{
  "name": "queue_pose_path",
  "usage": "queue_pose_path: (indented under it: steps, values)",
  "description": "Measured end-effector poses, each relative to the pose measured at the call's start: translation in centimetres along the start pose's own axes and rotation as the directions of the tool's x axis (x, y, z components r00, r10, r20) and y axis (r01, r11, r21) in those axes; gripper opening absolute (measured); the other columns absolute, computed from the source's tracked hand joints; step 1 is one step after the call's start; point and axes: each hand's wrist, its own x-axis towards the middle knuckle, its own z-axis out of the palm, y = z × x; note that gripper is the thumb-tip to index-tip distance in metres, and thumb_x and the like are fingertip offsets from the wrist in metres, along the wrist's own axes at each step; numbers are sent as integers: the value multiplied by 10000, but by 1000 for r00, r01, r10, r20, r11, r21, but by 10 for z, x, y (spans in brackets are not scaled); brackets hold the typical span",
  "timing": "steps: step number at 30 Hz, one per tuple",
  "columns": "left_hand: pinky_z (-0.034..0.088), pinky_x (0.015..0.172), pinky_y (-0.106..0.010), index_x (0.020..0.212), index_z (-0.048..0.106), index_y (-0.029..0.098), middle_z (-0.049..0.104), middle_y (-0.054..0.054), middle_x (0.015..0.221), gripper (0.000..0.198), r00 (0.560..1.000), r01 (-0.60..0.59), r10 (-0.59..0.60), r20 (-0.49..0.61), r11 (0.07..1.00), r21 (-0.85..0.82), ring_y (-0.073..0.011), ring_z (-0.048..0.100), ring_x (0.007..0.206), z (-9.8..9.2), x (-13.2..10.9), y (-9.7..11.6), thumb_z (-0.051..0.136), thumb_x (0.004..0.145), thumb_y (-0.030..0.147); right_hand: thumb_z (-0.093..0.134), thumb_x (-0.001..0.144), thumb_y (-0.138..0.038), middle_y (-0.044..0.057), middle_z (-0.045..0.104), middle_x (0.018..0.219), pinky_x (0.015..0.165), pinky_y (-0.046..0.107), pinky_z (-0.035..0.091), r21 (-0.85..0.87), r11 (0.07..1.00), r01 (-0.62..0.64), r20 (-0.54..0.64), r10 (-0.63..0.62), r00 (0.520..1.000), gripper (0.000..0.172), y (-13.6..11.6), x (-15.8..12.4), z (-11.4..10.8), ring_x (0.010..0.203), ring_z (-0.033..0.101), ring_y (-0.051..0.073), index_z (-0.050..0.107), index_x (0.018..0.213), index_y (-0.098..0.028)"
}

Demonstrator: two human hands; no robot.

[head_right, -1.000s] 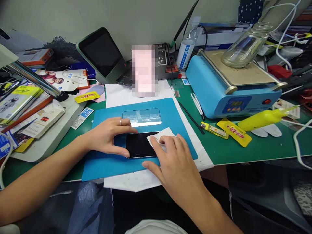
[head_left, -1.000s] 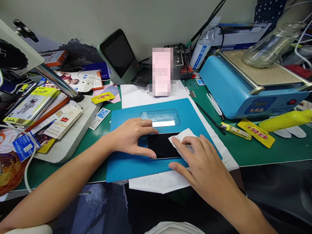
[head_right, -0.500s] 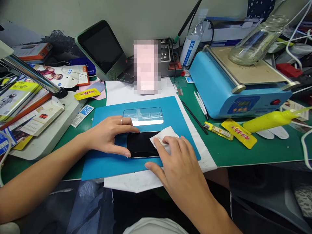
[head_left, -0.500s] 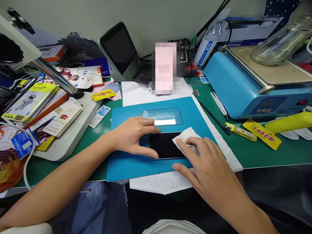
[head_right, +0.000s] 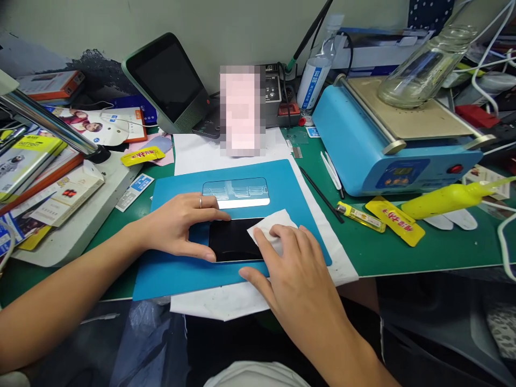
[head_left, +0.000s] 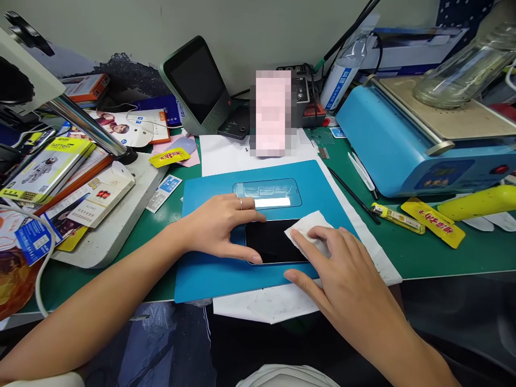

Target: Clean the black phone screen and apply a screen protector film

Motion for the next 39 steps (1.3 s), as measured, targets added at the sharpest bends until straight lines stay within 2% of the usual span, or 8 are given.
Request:
queue_pose_path:
  steps: [5, 9, 13, 19, 26, 32, 39]
  values:
    - [406, 701, -312, 1187, 681, 188, 667, -59, 930, 697, 1000, 14, -14, 0, 1000, -7, -214, 640, 811, 1, -1, -1, 567, 867, 797, 472, 1022, -500, 195, 631, 1145, 899, 483, 502, -14, 1000, -13, 1, 13, 1000, 511, -3, 14, 3, 1092, 580, 334, 632, 1354, -145]
    - [406, 710, -315, 1196, 680, 177, 672, -64, 951, 697, 1000, 12, -12, 3, 1000, -6, -219, 645, 828, 0, -1, -1, 576, 871, 785, 480, 1019, -487, 201, 626, 1180, 922, 511, 487, -14, 1000, 2, -10, -2, 1000, 518, -2, -2, 1, 1117, 563, 348, 611, 1376, -136]
    - [418, 718, -322, 1211, 677, 179, 668, -62, 956, 700, 1000, 5, -5, 13, 1000, -5, -224, 650, 838, 0, -1, 0, 575, 873, 784, 473, 1018, -496, 179, 625, 1198, 935, 507, 479, -1, 1000, -16, -1, 16, 1000, 503, 3, -15, -1, 1115, 571, 338, 600, 1388, -180]
    - [407, 704, -312, 1193, 675, 192, 672, -56, 952, 668, 1000, 17, -17, 5, 1000, -2, -213, 643, 815, 0, -1, -1, 580, 877, 773, 448, 1027, -504, 212, 633, 1194, 905, 520, 504, 1, 999, -42, 15, 42, 999, 523, 4, 8, 2, 1114, 574, 352, 625, 1365, -146]
    - [398, 715, -315, 1200, 675, 171, 678, -62, 949, 690, 1000, 0, 1, 10, 1000, -5, -221, 643, 822, -1, 0, 0, 582, 877, 773, 490, 1016, -483, 198, 628, 1172, 893, 495, 507, -5, 1000, -17, -4, 17, 1000, 507, 6, -10, -3, 1089, 584, 342, 621, 1371, -145]
    - [401, 711, -317, 1192, 678, 183, 678, -56, 949, 679, 1000, 20, -20, 7, 1000, -19, -215, 642, 819, 0, -1, -1, 592, 871, 774, 482, 1020, -489, 197, 634, 1151, 885, 496, 511, 12, 999, -40, 15, 40, 999, 501, 5, 8, -1, 1070, 585, 338, 645, 1337, -137]
    - [404, 728, -317, 1206, 667, 185, 686, -63, 976, 675, 999, 26, -25, 27, 999, -26, -222, 646, 832, -1, 0, 0, 584, 879, 769, 536, 1005, -463, 182, 638, 1137, 905, 491, 506, -16, 1000, -17, 28, 18, 999, 479, 6, 0, -6, 1056, 590, 329, 639, 1345, -143]
